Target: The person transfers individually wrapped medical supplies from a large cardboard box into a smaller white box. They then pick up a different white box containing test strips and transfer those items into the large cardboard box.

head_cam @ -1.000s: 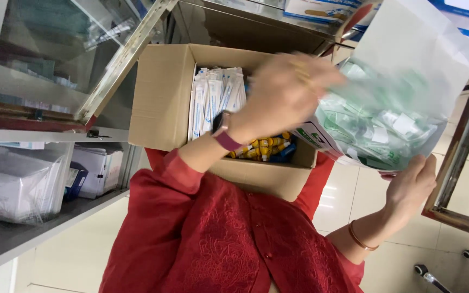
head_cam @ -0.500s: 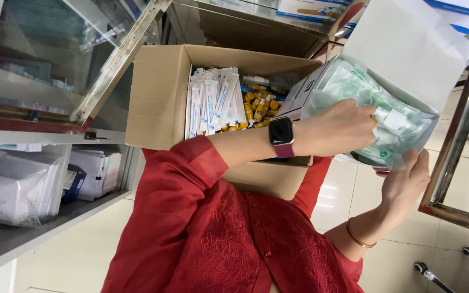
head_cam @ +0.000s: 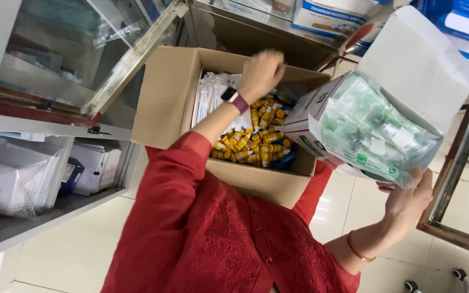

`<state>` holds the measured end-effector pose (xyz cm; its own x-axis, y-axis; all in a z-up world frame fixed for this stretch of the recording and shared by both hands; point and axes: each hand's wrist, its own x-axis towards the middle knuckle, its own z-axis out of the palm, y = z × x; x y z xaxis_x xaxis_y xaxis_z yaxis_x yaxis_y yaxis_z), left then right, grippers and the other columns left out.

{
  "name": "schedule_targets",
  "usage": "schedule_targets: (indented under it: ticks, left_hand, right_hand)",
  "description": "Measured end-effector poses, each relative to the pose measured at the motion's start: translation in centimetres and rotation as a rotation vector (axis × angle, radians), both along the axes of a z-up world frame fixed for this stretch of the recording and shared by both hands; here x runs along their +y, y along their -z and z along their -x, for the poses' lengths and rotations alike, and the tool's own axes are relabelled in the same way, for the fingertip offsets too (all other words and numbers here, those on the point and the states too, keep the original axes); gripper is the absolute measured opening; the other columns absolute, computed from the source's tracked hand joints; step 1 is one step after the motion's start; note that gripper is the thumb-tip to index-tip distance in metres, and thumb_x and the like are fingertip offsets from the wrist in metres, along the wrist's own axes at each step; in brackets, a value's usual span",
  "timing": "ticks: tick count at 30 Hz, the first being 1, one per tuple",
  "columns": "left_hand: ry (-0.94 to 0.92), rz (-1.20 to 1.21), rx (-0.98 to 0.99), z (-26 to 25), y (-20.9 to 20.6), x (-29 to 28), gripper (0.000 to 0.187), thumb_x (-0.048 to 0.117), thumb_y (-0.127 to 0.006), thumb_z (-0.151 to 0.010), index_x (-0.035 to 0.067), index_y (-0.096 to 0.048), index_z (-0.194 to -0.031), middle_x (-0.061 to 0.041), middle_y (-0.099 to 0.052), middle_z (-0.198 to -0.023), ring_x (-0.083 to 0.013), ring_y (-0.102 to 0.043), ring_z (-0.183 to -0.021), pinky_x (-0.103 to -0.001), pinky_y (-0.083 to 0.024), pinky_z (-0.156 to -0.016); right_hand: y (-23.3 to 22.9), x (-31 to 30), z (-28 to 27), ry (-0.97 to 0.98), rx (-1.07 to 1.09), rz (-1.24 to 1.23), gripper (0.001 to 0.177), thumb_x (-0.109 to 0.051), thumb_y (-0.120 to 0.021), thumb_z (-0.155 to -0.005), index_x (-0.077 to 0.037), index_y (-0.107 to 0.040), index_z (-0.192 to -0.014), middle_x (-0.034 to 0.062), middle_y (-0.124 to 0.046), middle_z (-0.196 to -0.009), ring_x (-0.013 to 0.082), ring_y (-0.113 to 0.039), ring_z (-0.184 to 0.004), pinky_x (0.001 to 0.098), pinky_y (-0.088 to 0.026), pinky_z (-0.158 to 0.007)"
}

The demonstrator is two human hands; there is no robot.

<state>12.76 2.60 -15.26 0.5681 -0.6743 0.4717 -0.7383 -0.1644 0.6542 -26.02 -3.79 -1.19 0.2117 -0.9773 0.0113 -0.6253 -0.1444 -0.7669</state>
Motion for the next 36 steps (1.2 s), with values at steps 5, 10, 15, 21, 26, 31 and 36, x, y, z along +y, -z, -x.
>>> schedule_targets:
  ticks: [5,10,15,21,26,31,36]
  left_hand:
    - [0.033,-0.481,-0.336,0.1,19.3,-1.9,0.008,0.014,-0.074,-0.081,0.011,-0.075,-0.088,-0.009,-0.071,-0.103,-0.0303,-0.068,-0.103,-0.046,-0.054,-0.082]
    - [0.059,-0.485,-0.304,0.3,24.2,-3.9,0.032,0.015,-0.077,-0.073,0.011,-0.074,-0.105,-0.012,-0.071,-0.101,-0.0326,-0.066,-0.099,-0.045,-0.052,-0.084]
    - [0.126,-0.713,-0.424,0.2,17.8,-2.9,0.032,0.02,-0.078,-0.066,0.015,-0.074,-0.097,-0.008,-0.071,-0.105,-0.0282,-0.065,-0.107,-0.043,-0.049,-0.092]
    - [0.073,-0.364,-0.219,-0.3,11.5,-1.2,0.026,0.014,-0.074,-0.083,0.011,-0.066,-0.108,-0.009,-0.072,-0.09,-0.0308,-0.069,-0.092,-0.046,-0.05,-0.08]
    - [0.098,0.123,-0.059,-0.3,-5.2,1.3,0.028,0.02,-0.069,-0.1,0.011,-0.051,-0.119,-0.008,-0.071,-0.095,-0.0259,-0.07,-0.084,-0.041,-0.055,-0.074]
    - [0.332,0.473,-0.29,6.6,-17.5,2.7,0.018,0.026,-0.064,-0.106,0.018,-0.065,-0.122,0.0,-0.072,-0.112,-0.0172,-0.072,-0.101,-0.036,-0.058,-0.088]
    - [0.595,0.237,-0.509,13.1,-17.1,0.7,0.021,0.018,-0.064,-0.106,0.021,-0.071,-0.126,0.0,-0.075,-0.117,-0.0152,-0.071,-0.105,-0.032,-0.054,-0.089]
  right_hand:
    - [0.1,0.7,0.0,-0.064,-0.05,0.051,0.05,-0.032,-0.035,-0.113,0.014,-0.054,-0.124,0.0235,-0.067,-0.096,0.0294,-0.071,-0.073,0.0384,-0.059,-0.062]
    - [-0.4,0.8,-0.8,-0.015,0.006,0.038,0.048,-0.031,-0.037,-0.112,0.014,-0.055,-0.119,0.023,-0.065,-0.096,0.0297,-0.069,-0.073,0.0389,-0.058,-0.062]
    - [-0.6,0.8,-1.1,0.032,0.047,0.047,0.047,-0.03,-0.038,-0.111,0.015,-0.053,-0.113,0.0238,-0.061,-0.096,0.0308,-0.066,-0.075,0.0394,-0.059,-0.06]
    - [-1.0,0.8,-1.7,-0.012,-0.028,0.042,0.047,-0.03,-0.037,-0.111,0.013,-0.056,-0.117,0.0212,-0.065,-0.098,0.0283,-0.067,-0.074,0.0372,-0.059,-0.061]
    - [-0.9,0.8,-1.6,0.038,0.015,0.029,0.047,-0.028,-0.035,-0.11,0.013,-0.057,-0.116,0.0224,-0.068,-0.095,0.0271,-0.07,-0.073,0.0358,-0.06,-0.062]
    - [-1.0,0.8,-1.2,0.057,0.077,0.059,0.049,-0.032,-0.034,-0.112,0.011,-0.059,-0.12,0.0206,-0.068,-0.094,0.0257,-0.071,-0.071,0.0356,-0.058,-0.058]
    - [-0.4,0.3,-0.4,-0.002,0.017,0.058,0.048,-0.031,-0.039,-0.113,0.012,-0.059,-0.121,0.0204,-0.07,-0.09,0.0264,-0.071,-0.071,0.0356,-0.057,-0.059]
